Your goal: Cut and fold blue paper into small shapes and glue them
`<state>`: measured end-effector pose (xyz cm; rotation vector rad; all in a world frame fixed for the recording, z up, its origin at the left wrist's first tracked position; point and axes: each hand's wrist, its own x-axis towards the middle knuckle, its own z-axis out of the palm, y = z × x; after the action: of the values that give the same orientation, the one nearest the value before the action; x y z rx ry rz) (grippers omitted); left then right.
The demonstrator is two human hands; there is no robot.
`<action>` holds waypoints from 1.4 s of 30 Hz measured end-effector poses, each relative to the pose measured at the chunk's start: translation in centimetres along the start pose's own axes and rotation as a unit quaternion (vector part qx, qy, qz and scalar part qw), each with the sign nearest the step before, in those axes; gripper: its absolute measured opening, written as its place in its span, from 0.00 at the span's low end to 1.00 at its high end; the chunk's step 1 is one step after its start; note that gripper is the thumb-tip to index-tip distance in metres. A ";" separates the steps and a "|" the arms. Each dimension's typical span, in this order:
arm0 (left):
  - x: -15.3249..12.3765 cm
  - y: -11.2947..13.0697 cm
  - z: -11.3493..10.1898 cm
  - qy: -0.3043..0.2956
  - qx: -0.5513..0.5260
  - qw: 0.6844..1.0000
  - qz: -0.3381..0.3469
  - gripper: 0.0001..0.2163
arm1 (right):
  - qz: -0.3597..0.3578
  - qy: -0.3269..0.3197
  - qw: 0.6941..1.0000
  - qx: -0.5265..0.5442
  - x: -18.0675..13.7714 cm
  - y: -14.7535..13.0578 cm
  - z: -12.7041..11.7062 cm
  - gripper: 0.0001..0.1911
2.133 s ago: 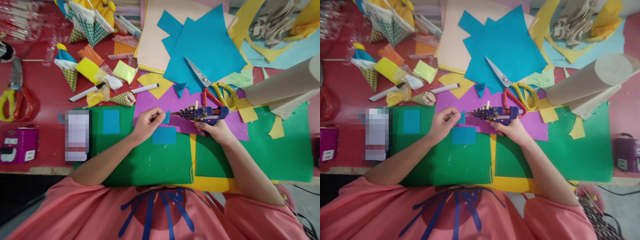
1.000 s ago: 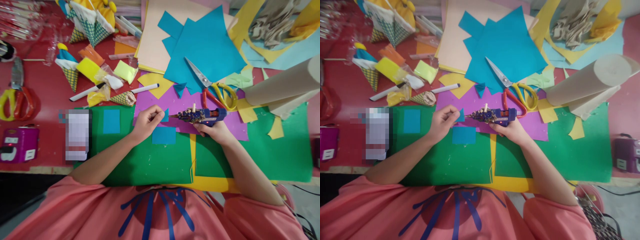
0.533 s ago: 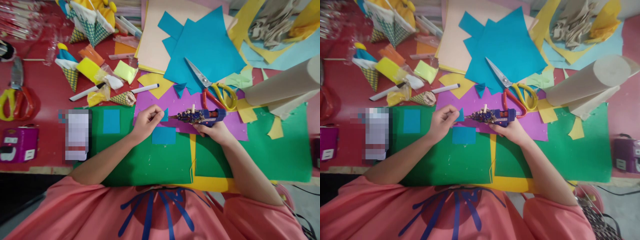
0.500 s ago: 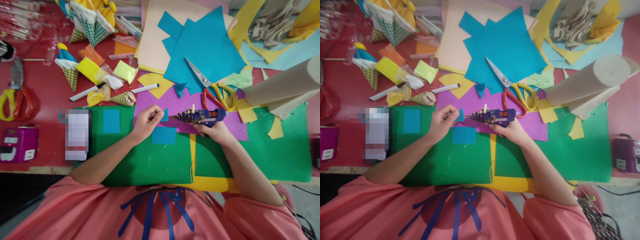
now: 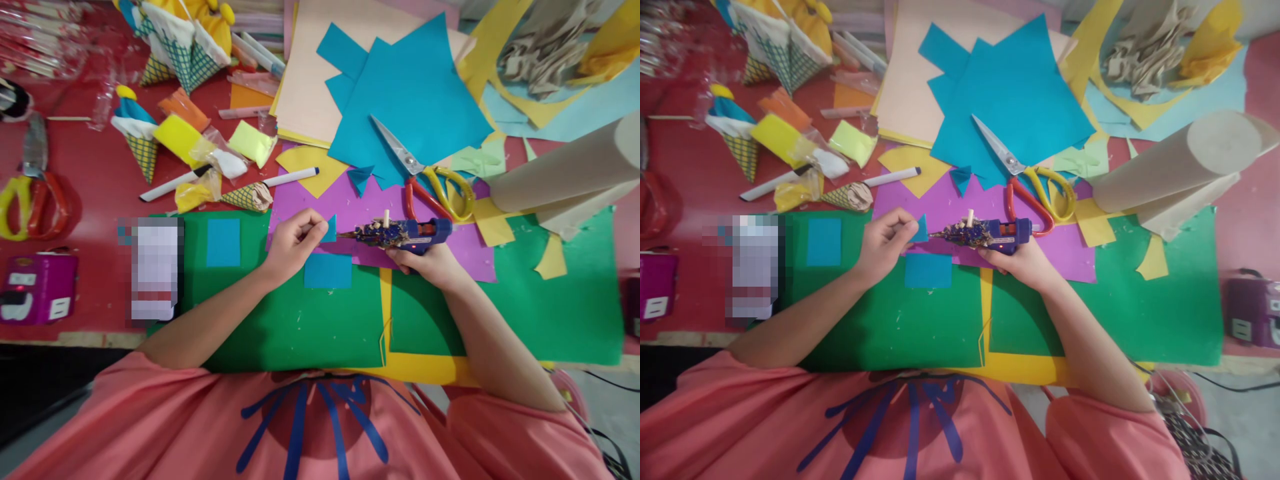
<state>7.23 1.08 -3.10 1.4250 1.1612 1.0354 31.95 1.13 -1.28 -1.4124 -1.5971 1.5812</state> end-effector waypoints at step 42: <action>0.0 0.1 0.0 0.007 -0.014 1.000 -0.013 0.13 | 0.006 -0.002 1.000 -0.009 -0.1 0.0 0.1 0.09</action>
<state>7.25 1.09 -3.01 1.3799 1.1679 1.0420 31.92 1.05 -1.27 -1.4319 -1.6119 1.5800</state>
